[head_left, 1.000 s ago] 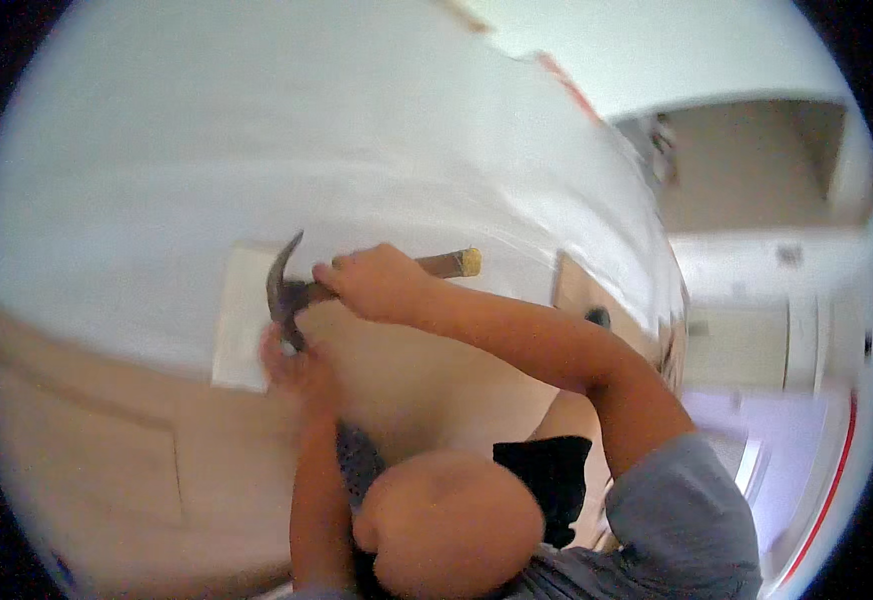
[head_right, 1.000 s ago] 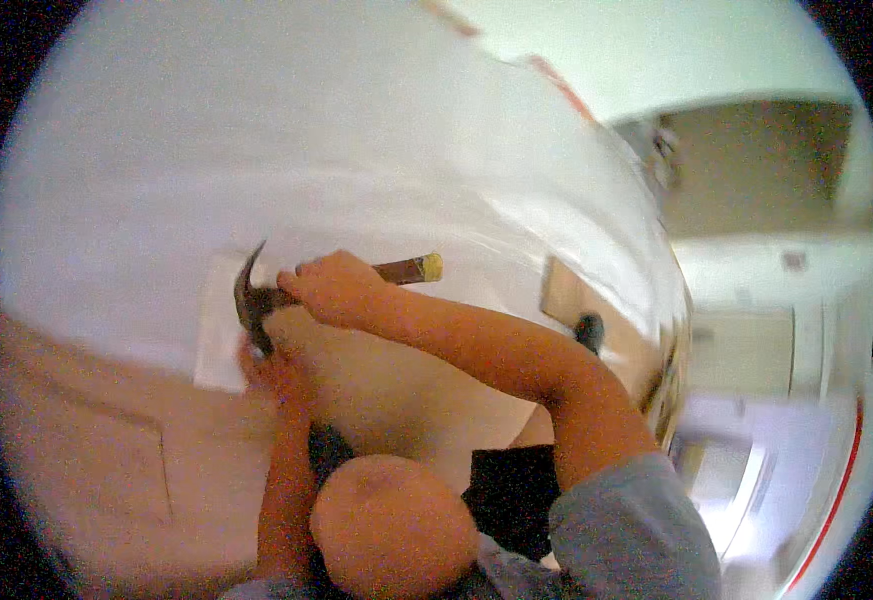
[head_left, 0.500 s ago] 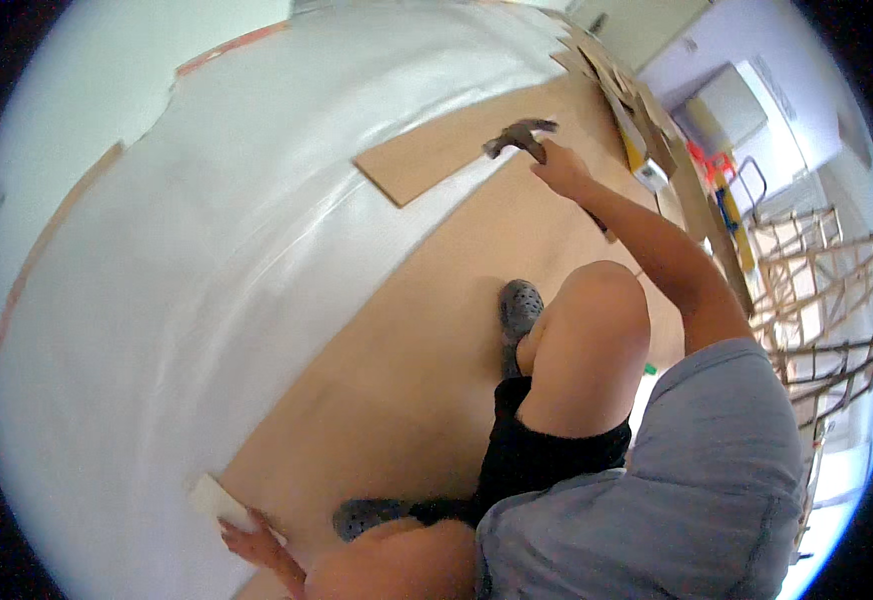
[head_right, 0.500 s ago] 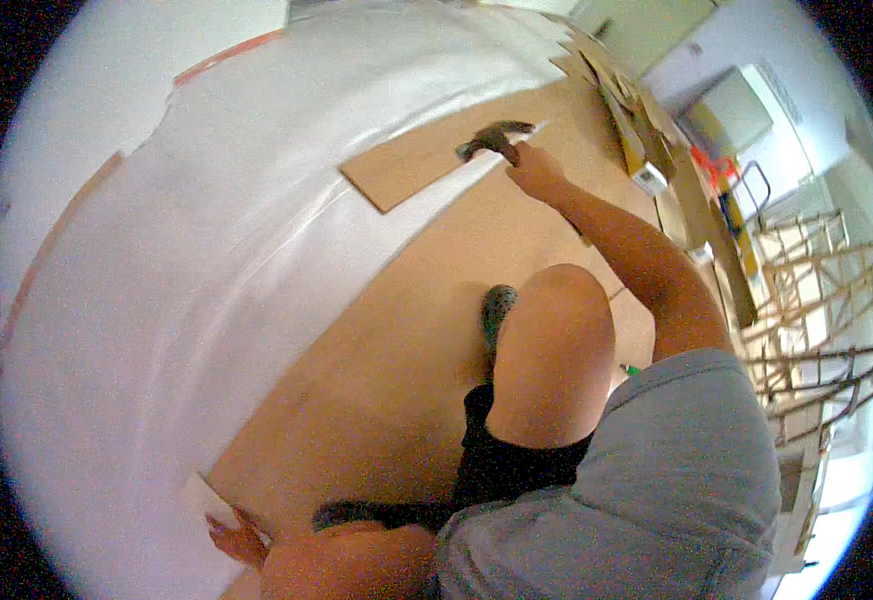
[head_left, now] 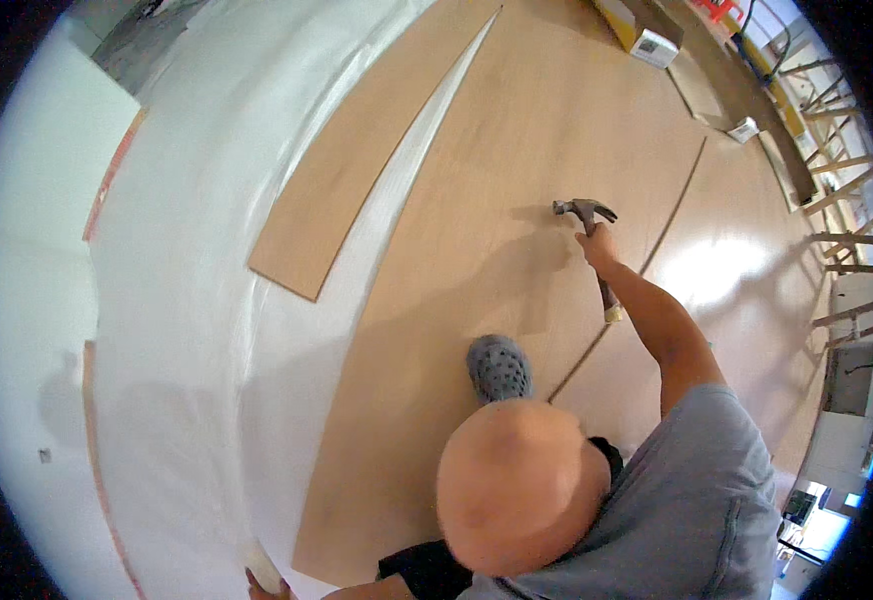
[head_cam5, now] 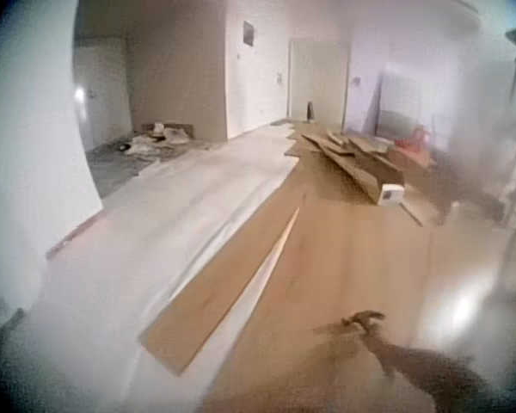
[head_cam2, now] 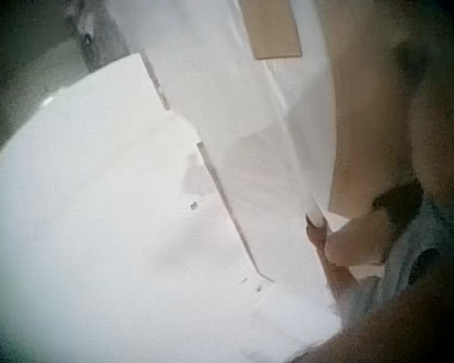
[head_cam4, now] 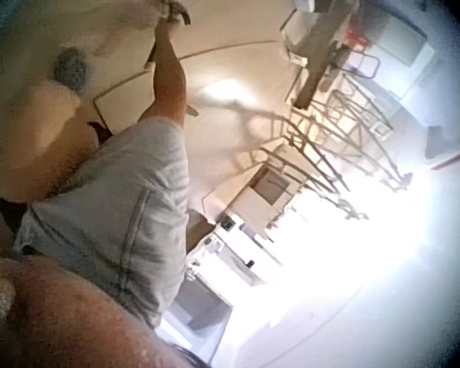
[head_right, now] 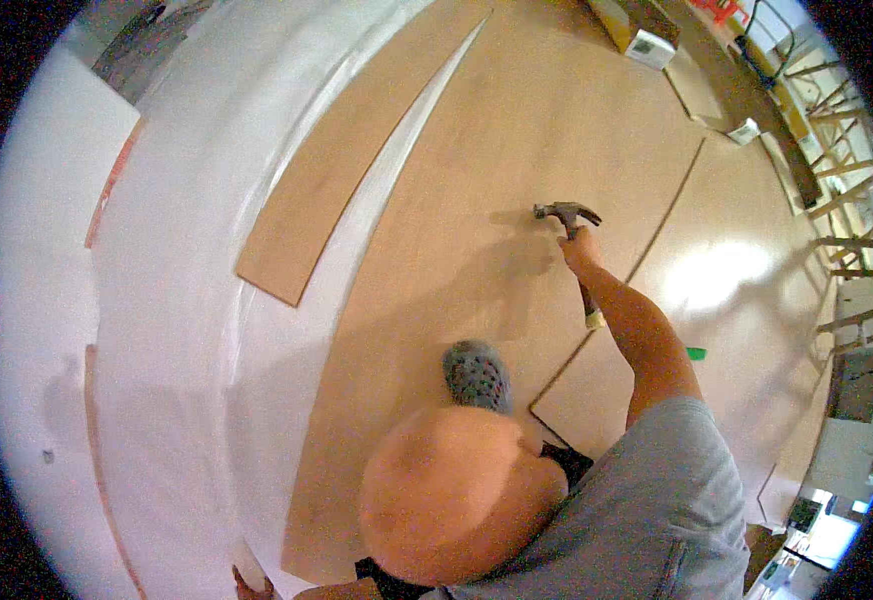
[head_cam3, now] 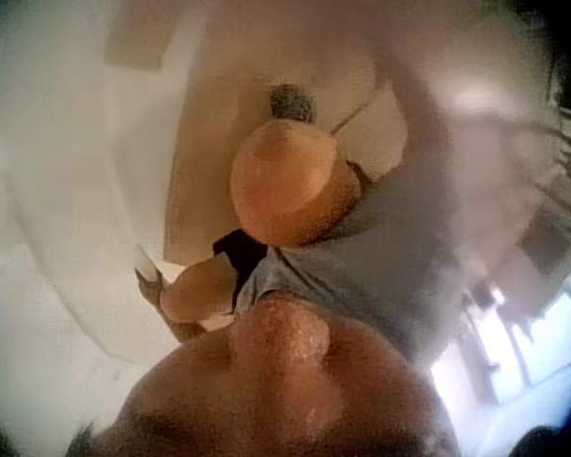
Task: The person unboxes floor planks, aligns them on a white underlay, and secures them into place using a hammer and a tapping block.
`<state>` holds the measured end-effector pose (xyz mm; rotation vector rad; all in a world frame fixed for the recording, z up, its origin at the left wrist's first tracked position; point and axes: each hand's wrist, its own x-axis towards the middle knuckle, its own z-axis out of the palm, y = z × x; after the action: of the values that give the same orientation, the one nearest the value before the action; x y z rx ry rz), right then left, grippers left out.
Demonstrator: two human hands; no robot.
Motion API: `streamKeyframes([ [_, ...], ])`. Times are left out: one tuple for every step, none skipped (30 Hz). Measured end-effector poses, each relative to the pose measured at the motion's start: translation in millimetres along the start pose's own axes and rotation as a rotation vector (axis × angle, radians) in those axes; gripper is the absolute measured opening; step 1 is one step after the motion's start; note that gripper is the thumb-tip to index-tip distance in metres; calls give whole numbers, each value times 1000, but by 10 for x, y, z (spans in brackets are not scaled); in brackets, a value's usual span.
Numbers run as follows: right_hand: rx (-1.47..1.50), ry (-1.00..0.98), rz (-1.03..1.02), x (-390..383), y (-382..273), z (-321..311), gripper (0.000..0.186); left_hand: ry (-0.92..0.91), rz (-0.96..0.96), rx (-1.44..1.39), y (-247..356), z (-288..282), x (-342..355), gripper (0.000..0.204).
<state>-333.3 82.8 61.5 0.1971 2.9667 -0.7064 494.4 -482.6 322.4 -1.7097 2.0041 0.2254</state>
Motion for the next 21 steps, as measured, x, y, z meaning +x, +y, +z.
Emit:
streamKeyframes([
  [33, 13, 40, 145, 132, 33, 43, -4, 81, 60, 287, -288, 121, 101],
  [63, 26, 92, 366, 238, 49, 46, -9, 141, 44, 602, -536, 224, 99],
  [54, 11, 85, 433, 336, 81, 46, -22, 190, 36, 1150, -866, 198, 97],
  [58, -12, 77, 458, 315, 82, 47, -26, 231, 32, 1560, -1182, 159, 94],
  [68, -33, 69, 420, 205, 66, 47, 15, 307, 96, 1759, -1407, 139, 94],
  [87, -56, 83, 359, 53, 9, 48, 50, 393, 156, 1942, -1596, 165, 94],
  [73, -84, 98, 365, -23, -56, 49, 82, 489, 206, 2147, -1744, 224, 93],
  [56, -115, 118, 377, -58, -92, 50, 108, 573, 208, 2386, -1883, 286, 92],
  [36, -142, 130, 447, -59, -128, 50, 131, 658, 200, 2674, -1927, 322, 92],
  [-12, -172, 139, 544, -69, -173, 50, 155, 744, 184, 2952, -1951, 370, 91],
  [-59, -203, 148, 627, -79, -204, 50, 166, 792, 243, 3212, -1999, 432, 93],
  [-109, -239, 151, 685, -78, -218, 50, 175, 834, 299, 3451, -2039, 468, 95],
  [-133, -251, 127, 745, -75, -234, 50, 187, 875, 350, 3715, -2048, 494, 97],
  [-168, -264, 114, 772, -2, -288, 49, 155, 921, 370, 4080, -2026, 452, 96],
  [-194, -277, 94, 804, 21, -295, 49, 133, 960, 391, 4453, -2032, 344, 96],
  [-200, -263, 78, 847, 37, -276, 48, 112, 996, 412, 4772, -2041, 289, 95],
  [-205, -248, 59, 906, 53, -246, 48, 126, 1062, 443, 5017, -1997, 323, 95],
  [-211, -228, 38, 995, 54, -236, 48, 141, 1129, 468, 5268, -1898, 387, 94],
  [-263, -204, -9, 1046, -5, -262, 48, 150, 1190, 495, 5514, -1838, 408, 93],
  [-316, -188, -55, 1059, -117, -325, 49, 123, 1200, 530, 5827, -1822, 343, 93],
  [-368, -166, -101, 1085, -165, -371, 50, 101, 1213, 562, 6174, -1784, 264, 92],
])
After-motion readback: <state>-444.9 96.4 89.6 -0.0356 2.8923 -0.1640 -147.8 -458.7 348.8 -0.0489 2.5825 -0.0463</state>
